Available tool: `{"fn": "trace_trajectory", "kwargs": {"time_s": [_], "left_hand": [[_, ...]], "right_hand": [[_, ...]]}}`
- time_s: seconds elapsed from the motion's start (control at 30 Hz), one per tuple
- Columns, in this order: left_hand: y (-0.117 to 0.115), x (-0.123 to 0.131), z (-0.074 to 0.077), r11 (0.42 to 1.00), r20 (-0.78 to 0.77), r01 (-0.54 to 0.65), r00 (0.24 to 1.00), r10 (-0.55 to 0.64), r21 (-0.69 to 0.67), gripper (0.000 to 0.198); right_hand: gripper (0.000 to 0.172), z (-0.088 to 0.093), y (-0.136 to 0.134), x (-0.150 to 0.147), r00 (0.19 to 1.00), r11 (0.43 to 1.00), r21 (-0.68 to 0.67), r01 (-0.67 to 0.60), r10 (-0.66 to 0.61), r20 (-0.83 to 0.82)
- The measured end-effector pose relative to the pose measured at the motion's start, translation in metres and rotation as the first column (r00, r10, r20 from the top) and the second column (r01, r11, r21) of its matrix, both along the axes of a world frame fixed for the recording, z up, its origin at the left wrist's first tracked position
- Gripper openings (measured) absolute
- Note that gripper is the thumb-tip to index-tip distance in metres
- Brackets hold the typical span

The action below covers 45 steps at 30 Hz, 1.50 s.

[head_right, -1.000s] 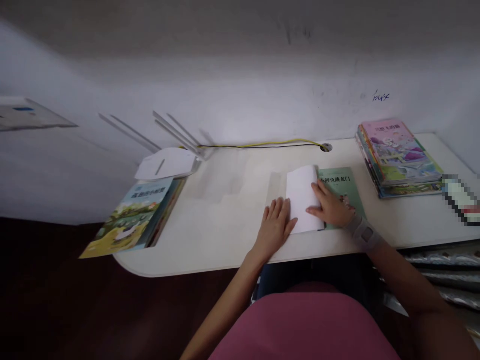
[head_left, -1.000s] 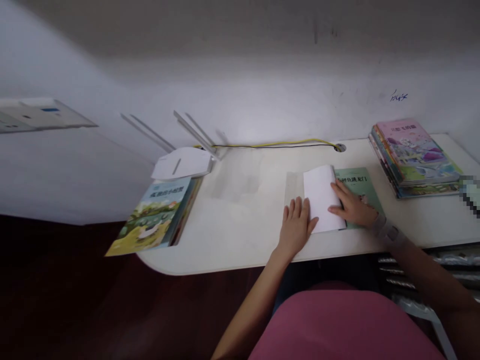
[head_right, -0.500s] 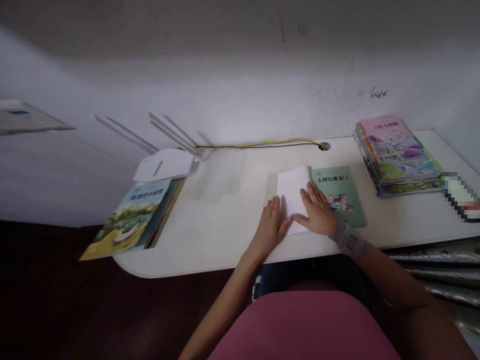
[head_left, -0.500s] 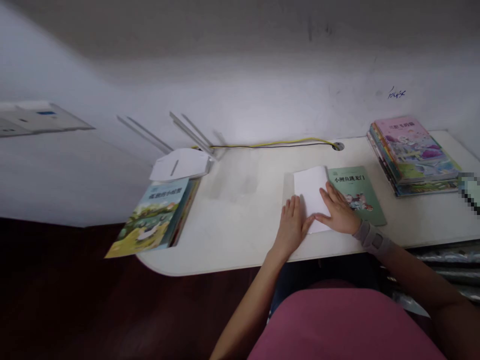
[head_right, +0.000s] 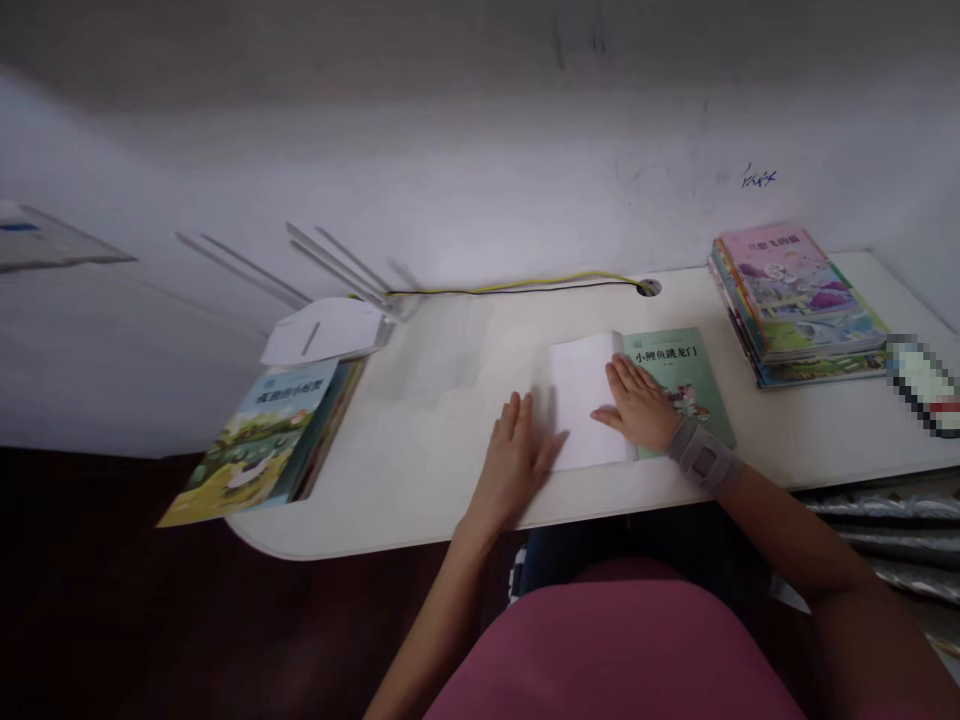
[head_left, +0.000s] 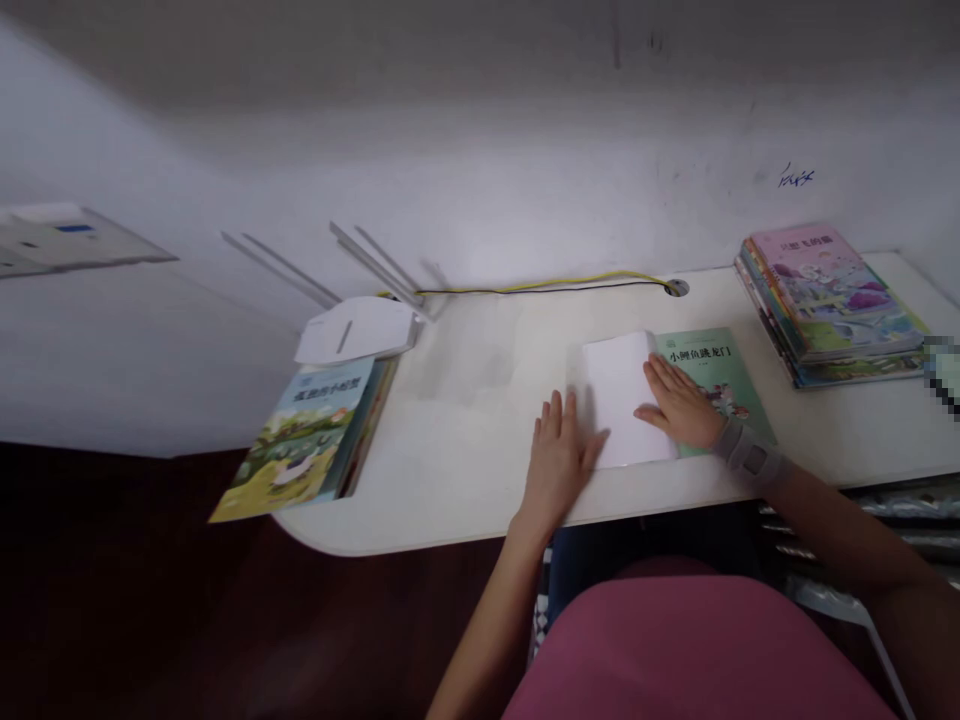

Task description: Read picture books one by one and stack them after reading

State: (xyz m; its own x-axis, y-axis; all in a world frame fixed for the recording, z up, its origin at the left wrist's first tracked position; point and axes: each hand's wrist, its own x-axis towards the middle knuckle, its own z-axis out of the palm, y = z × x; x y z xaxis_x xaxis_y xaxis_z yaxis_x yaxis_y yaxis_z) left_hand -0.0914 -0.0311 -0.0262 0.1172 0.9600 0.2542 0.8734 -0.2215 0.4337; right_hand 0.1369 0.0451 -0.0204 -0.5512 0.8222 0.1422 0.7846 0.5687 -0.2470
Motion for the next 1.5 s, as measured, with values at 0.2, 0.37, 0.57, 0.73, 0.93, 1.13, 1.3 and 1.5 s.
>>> {"fn": "trace_trajectory", "kwargs": {"time_s": [0.2,0.37,0.57,0.73,0.93,1.13,1.3,1.5], "left_hand": [[-0.011,-0.014,-0.008,1.000,0.046,0.018,0.999,-0.018,-0.011,0.064],[-0.012,-0.014,-0.016,0.999,0.015,0.029,0.999,-0.029,0.015,0.065],[-0.012,-0.016,-0.016,0.999,-0.009,0.043,0.999,-0.042,0.033,0.065],[-0.017,-0.014,-0.013,0.997,-0.145,0.079,0.986,-0.076,0.020,0.064],[-0.043,-0.004,-0.007,0.993,-0.349,0.114,0.931,-0.108,-0.003,0.071],[-0.065,0.006,-0.010,0.996,-0.332,0.081,0.941,-0.069,0.023,0.075],[-0.066,0.007,-0.009,0.996,-0.322,0.093,0.942,-0.092,-0.014,0.073],[-0.068,0.005,-0.008,0.995,-0.333,0.103,0.937,-0.101,-0.012,0.081]], "right_hand": [[0.088,-0.003,-0.003,-0.007,0.996,0.999,0.052,-0.011,0.006,0.085],[0.088,-0.001,-0.004,-0.009,0.986,0.997,0.081,-0.011,-0.002,0.164],[0.084,-0.002,-0.004,-0.012,0.974,0.990,0.140,-0.027,-0.005,0.225],[0.080,0.004,-0.003,-0.013,0.957,0.986,0.158,-0.054,0.005,0.290],[0.062,0.019,-0.005,-0.024,0.945,0.986,0.157,-0.061,0.006,0.328],[0.055,0.025,-0.032,-0.058,0.891,0.894,0.059,-0.444,0.434,0.133],[0.090,0.013,-0.037,-0.077,0.788,0.795,-0.075,-0.602,0.607,0.100],[0.086,0.011,0.015,-0.090,0.781,0.800,-0.093,-0.593,0.599,0.177]]}}
